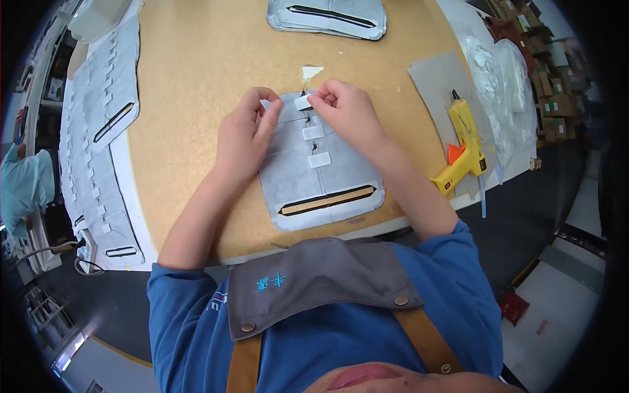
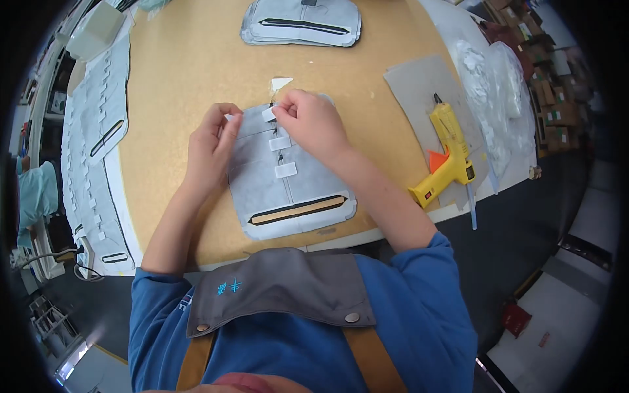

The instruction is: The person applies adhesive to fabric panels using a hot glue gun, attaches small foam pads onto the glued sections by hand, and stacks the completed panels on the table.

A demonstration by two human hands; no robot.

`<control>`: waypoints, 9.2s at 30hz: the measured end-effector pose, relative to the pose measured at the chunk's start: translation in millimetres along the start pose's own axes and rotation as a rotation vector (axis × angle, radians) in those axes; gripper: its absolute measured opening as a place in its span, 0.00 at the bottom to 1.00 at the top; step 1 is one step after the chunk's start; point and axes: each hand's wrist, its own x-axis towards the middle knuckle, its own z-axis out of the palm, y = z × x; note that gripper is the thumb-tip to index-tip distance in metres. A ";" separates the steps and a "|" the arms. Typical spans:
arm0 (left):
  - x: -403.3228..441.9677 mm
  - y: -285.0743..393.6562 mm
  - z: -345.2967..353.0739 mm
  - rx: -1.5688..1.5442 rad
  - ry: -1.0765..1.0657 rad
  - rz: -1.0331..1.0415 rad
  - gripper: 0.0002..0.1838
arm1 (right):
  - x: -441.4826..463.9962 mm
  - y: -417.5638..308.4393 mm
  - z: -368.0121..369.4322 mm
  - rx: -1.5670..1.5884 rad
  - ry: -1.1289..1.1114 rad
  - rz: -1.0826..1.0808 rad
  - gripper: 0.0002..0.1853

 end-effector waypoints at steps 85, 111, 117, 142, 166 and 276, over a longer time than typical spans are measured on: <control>7.4 -36.8 -19.5 0.528 0.215 -0.010 0.24 | -59.5 -4.0 38.4 -0.722 0.066 -0.866 0.36; -52.5 -33.4 -19.1 -0.021 -0.233 -0.171 0.27 | -50.8 0.3 34.5 -0.406 0.076 -0.804 0.26; -68.4 -29.7 4.4 0.327 0.078 -0.047 0.23 | -48.2 4.5 34.8 -0.394 0.084 -0.825 0.25; -35.6 -96.7 -262.5 0.338 0.112 -0.291 0.20 | -112.0 5.0 -29.7 -0.341 0.134 -0.532 0.22; -46.6 -155.3 -325.9 0.850 0.579 -0.468 0.21 | -112.6 28.5 -28.2 -0.309 0.143 -0.369 0.10; -118.9 26.6 30.8 0.646 0.098 0.210 0.18 | -110.9 46.7 -47.9 0.382 0.063 -0.050 0.29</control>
